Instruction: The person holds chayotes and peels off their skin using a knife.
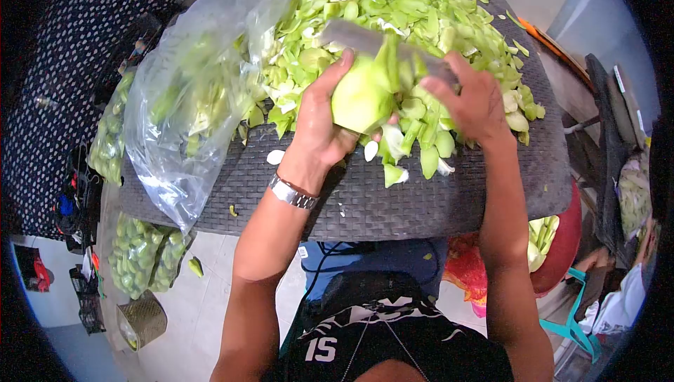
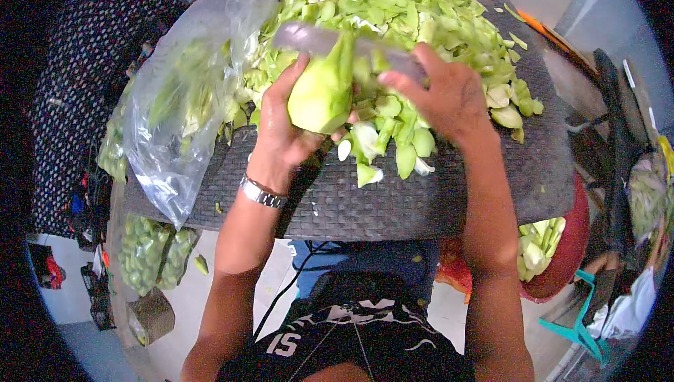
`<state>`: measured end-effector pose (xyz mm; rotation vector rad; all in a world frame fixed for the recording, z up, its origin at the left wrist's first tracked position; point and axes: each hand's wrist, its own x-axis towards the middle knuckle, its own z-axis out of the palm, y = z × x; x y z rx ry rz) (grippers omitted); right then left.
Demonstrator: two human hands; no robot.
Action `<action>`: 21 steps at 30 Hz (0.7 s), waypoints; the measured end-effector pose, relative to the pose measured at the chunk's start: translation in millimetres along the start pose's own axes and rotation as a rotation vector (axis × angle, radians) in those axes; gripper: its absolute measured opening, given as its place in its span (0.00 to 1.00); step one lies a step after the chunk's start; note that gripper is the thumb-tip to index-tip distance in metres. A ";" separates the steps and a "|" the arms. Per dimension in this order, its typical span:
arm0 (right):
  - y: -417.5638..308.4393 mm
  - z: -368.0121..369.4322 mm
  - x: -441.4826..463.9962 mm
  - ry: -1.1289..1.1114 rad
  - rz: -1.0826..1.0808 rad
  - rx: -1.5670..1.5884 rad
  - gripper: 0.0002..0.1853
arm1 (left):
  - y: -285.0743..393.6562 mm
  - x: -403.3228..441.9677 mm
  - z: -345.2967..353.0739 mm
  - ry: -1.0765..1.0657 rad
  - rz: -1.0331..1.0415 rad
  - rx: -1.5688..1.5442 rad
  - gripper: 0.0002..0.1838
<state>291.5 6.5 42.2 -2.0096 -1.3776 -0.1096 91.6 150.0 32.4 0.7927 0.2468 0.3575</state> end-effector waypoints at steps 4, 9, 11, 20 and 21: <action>37.9 -4.3 14.3 0.068 0.190 0.145 0.33 | 5.5 -1.1 9.2 -0.053 0.007 -0.068 0.32; -7.6 -31.3 8.2 -0.509 0.679 0.737 0.30 | -1.3 1.7 17.2 0.164 0.100 -0.149 0.33; -18.4 -14.6 2.4 -0.401 0.453 0.684 0.30 | -3.0 4.0 15.2 0.194 0.132 -0.167 0.32; -55.7 24.9 -31.0 -0.123 -0.282 0.152 0.28 | -12.7 5.4 3.0 0.109 0.129 -0.189 0.32; -55.4 24.7 -30.7 -0.124 -0.283 0.123 0.28 | -14.9 7.3 2.9 0.118 0.139 -0.172 0.32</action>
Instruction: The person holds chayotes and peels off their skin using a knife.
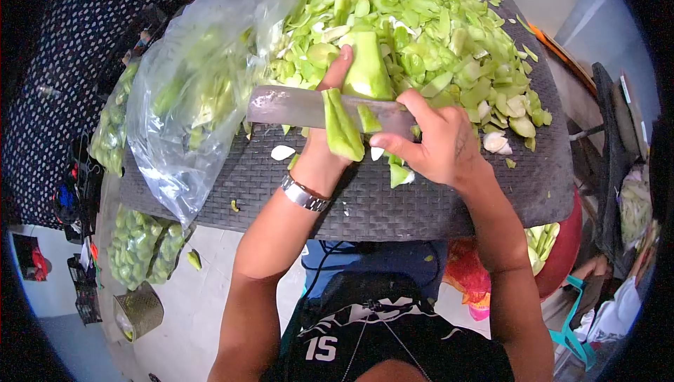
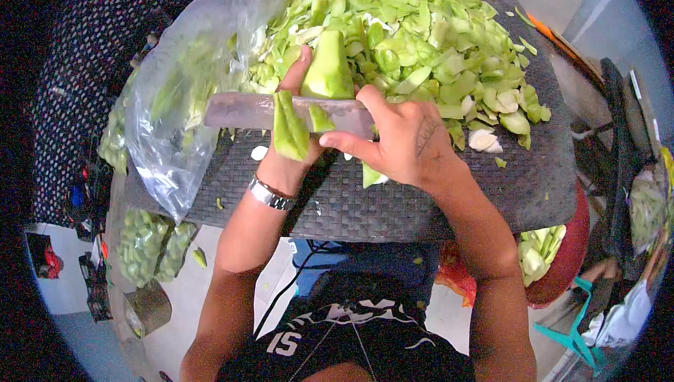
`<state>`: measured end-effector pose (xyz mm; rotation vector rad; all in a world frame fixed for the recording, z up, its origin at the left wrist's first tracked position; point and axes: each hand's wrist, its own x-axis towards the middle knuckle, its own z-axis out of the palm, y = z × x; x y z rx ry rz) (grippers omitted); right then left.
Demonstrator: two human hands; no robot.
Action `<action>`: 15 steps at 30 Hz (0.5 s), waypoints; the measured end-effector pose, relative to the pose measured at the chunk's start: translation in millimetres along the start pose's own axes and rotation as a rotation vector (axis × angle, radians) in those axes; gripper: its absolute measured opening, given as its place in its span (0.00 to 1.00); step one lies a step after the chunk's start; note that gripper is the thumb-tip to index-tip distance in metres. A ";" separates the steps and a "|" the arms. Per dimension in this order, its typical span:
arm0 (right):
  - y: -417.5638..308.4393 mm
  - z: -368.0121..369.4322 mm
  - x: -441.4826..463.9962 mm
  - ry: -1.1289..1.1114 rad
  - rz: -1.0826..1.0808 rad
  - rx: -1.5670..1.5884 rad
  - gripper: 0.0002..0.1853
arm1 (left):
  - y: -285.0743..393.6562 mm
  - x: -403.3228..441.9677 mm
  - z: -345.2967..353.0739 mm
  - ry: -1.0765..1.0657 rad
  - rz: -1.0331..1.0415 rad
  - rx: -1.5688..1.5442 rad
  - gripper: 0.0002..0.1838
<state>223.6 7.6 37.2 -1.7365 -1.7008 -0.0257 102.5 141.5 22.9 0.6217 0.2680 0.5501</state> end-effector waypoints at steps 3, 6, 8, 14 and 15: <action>1.6 0.0 -0.4 0.014 -0.007 -0.062 0.29 | -3.8 3.6 -4.9 -0.004 0.043 0.043 0.32; 5.9 0.6 0.5 0.047 -0.014 -0.063 0.29 | -4.0 0.1 -2.4 0.027 0.080 0.067 0.29; 7.7 -5.3 1.9 0.029 0.025 -0.049 0.28 | -0.8 -2.6 1.6 0.053 0.103 0.077 0.28; 25.3 -20.3 7.2 -0.068 0.223 -0.095 0.26 | 9.9 0.1 3.4 0.201 0.109 0.060 0.28; 36.5 -16.1 7.4 -0.018 0.293 -0.085 0.25 | 14.9 -2.6 5.7 0.197 0.079 0.087 0.26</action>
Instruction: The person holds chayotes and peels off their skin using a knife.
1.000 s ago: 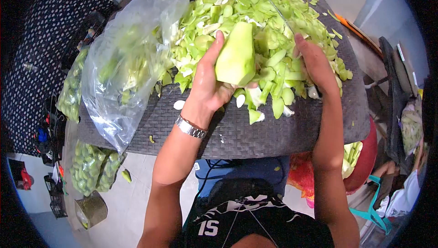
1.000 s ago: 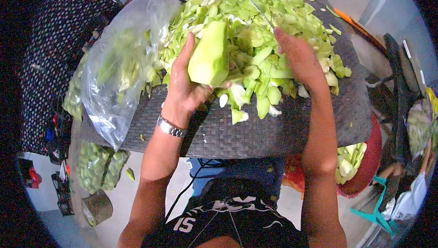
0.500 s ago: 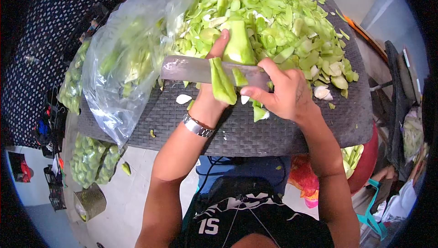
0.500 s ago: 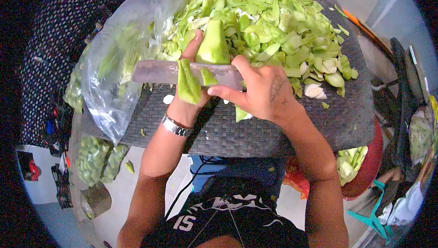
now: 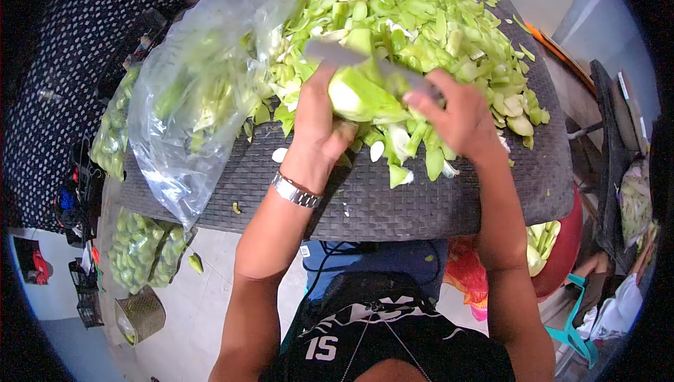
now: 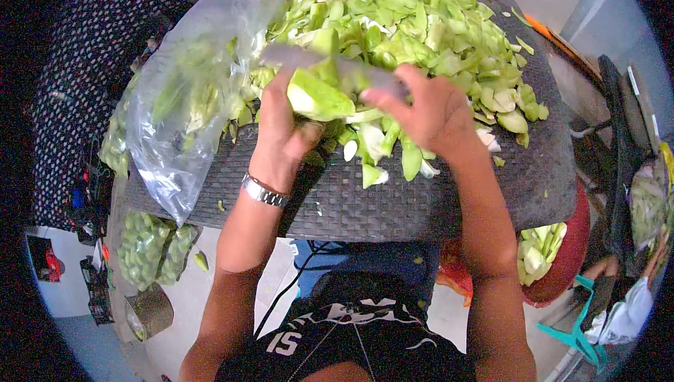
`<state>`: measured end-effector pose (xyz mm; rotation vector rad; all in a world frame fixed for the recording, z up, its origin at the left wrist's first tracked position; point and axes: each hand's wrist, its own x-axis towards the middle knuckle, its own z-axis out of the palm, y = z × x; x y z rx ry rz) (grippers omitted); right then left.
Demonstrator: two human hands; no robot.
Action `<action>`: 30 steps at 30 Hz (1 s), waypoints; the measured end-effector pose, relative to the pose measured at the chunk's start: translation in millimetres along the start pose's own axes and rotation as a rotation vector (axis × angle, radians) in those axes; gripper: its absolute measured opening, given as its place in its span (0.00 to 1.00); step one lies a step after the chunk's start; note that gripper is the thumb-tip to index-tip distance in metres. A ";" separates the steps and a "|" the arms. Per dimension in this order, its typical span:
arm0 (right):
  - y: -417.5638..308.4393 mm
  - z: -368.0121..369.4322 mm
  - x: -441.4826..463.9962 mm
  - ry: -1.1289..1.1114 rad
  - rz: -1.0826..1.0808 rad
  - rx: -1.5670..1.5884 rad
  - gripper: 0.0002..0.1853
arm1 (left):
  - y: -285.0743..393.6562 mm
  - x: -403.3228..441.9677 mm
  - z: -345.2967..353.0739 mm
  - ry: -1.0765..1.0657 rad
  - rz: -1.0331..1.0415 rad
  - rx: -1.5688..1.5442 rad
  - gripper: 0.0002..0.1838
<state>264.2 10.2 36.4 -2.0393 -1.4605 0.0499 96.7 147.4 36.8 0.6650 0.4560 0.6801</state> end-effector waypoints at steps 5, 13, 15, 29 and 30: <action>35.8 -14.6 18.3 0.097 0.240 0.177 0.26 | 6.8 4.1 -10.2 -0.213 -0.100 -0.130 0.26; -29.3 3.8 -12.1 -0.057 -0.212 0.110 0.25 | -1.3 -4.7 1.0 -0.171 -0.076 -0.207 0.24; -26.7 8.3 -12.7 -0.018 -0.256 0.118 0.26 | -6.7 -3.4 3.6 -0.130 -0.053 -0.147 0.25; 10.7 -16.9 10.2 0.055 0.158 0.149 0.29 | -15.8 -7.3 9.0 -0.126 -0.084 0.139 0.28; 17.0 -17.5 12.8 0.098 0.129 0.220 0.29 | -14.6 -7.8 9.7 -0.124 -0.096 0.120 0.28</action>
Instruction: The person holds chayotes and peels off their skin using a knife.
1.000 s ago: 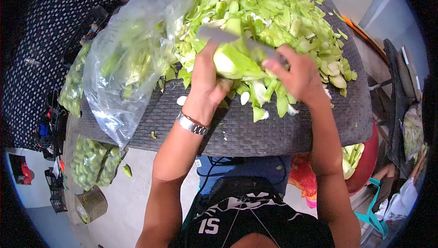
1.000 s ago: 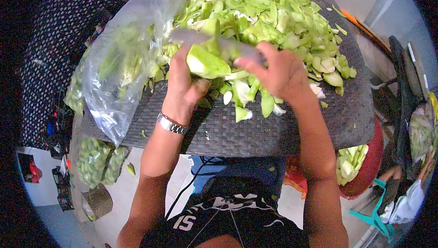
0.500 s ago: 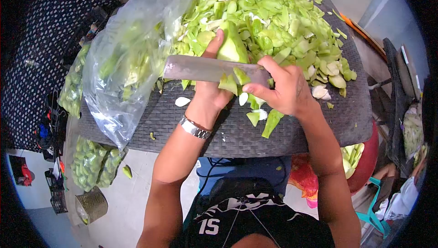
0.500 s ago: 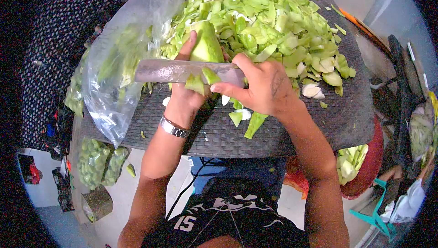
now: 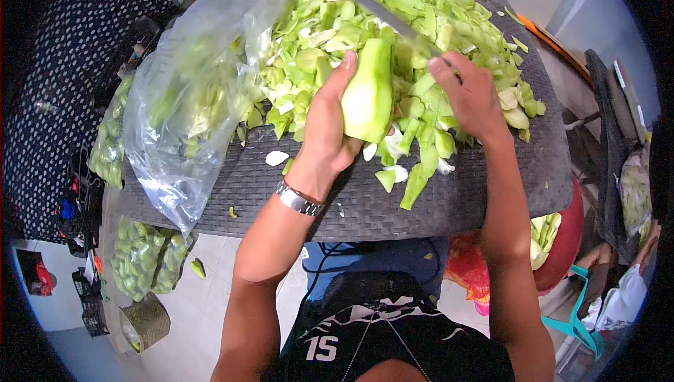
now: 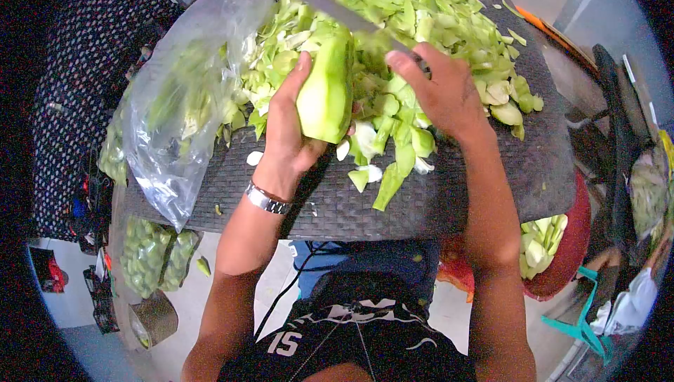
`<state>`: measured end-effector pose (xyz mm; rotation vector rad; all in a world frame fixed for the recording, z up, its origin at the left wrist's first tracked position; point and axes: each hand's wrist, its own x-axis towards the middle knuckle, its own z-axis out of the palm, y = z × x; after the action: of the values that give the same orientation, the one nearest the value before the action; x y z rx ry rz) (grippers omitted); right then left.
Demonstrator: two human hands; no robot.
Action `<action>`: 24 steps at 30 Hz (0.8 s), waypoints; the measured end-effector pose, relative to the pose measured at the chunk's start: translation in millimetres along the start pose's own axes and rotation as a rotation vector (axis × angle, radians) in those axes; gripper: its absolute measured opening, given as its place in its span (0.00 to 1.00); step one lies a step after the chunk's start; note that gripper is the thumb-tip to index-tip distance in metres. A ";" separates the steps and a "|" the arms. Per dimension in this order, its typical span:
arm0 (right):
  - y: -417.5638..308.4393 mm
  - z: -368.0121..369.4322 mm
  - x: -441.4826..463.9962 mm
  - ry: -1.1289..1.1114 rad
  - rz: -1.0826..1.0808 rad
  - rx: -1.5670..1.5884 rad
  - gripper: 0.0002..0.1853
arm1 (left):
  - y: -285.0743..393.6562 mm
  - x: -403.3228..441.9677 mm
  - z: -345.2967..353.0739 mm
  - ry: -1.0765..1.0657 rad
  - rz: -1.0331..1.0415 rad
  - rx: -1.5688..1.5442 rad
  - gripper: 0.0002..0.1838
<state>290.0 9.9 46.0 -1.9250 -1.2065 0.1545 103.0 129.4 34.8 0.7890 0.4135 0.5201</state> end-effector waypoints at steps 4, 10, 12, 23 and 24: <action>-13.4 6.1 -14.6 -0.127 -0.088 -0.025 0.21 | 2.3 6.3 -16.1 -0.096 -0.015 -0.039 0.29; -31.4 27.4 -33.2 -0.157 -0.352 -0.122 0.25 | -4.0 7.1 -16.4 -0.087 0.072 -0.085 0.31; -24.2 24.9 -26.8 -0.067 -0.419 -0.150 0.26 | -3.9 7.1 -10.1 -0.007 0.087 -0.082 0.27; 25.7 4.8 8.5 0.042 0.113 0.120 0.26 | 3.5 8.0 -8.7 -0.054 -0.049 -0.227 0.29; 14.6 9.1 2.5 -0.016 0.143 0.197 0.26 | 2.6 9.2 -8.2 -0.006 -0.002 -0.215 0.31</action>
<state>296.9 14.5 30.7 -1.8381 -1.0237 0.3521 105.2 140.9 30.1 0.5826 0.3460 0.5502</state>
